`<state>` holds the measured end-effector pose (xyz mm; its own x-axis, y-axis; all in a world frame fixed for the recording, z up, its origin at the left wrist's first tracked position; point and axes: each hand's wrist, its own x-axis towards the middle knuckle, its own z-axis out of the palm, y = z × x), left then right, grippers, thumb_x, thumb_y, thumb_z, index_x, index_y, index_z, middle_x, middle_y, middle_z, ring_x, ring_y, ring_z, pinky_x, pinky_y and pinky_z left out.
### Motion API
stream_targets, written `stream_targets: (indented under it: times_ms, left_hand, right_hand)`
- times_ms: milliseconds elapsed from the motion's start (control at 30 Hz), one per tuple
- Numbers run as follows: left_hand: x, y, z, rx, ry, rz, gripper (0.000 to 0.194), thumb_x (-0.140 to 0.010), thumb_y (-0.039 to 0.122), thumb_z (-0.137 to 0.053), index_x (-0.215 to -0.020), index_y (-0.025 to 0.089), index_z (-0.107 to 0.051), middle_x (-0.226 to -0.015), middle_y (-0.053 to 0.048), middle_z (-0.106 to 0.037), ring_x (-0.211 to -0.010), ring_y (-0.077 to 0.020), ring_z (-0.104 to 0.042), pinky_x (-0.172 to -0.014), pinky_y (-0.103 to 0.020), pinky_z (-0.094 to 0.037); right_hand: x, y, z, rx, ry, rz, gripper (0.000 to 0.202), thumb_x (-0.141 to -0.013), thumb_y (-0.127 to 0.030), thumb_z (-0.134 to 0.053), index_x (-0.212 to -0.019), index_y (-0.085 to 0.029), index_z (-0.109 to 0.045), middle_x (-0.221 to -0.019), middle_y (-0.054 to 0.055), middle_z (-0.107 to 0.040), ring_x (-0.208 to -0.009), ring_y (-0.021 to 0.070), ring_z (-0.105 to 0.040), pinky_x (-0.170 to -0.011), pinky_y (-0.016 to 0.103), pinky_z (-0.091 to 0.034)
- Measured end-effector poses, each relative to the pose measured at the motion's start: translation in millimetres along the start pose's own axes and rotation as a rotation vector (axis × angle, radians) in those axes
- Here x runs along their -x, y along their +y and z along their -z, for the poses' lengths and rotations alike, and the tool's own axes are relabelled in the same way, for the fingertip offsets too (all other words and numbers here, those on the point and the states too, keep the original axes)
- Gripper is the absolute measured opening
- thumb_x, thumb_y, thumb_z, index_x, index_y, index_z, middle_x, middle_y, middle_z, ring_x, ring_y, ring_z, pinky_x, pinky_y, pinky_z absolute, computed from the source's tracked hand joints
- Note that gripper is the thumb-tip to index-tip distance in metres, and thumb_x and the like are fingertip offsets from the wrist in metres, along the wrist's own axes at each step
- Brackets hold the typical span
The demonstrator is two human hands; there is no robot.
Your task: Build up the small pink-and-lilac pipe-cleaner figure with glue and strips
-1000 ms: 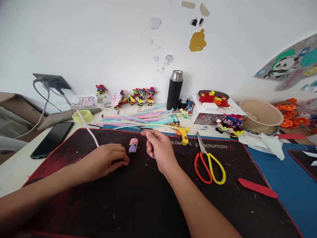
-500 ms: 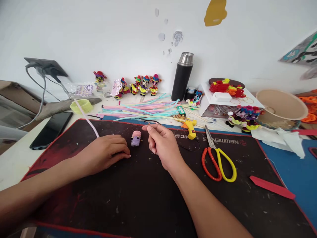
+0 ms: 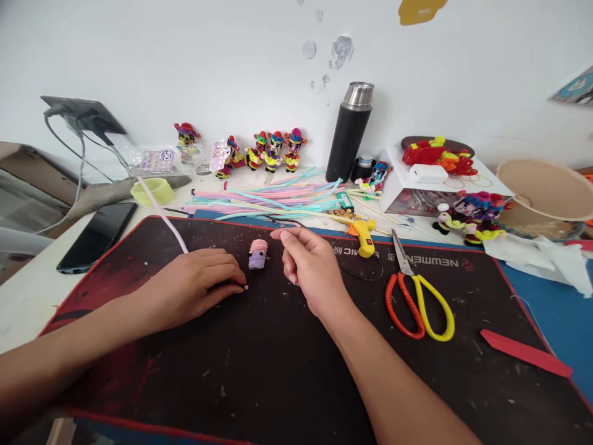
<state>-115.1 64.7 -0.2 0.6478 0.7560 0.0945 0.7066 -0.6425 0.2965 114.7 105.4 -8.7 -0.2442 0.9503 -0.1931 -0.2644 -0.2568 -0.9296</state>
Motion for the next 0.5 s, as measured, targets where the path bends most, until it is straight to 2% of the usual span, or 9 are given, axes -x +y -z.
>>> stream_targets:
  times_ms: [500]
  left_hand:
    - [-0.4, -0.8, -5.8, -0.019, 0.027, -0.044, 0.022, -0.107, 0.024, -0.052, -0.102, 0.020, -0.073, -0.095, -0.004, -0.072, -0.087, -0.0202, -0.065, -0.082, -0.034, -0.048]
  right_hand:
    - [0.3, 1.1, 0.9, 0.006, -0.027, -0.014, 0.026, -0.089, -0.042, -0.073, -0.096, -0.017, -0.076, -0.050, -0.008, -0.047, -0.041, 0.0070, -0.037, -0.041, 0.022, -0.022]
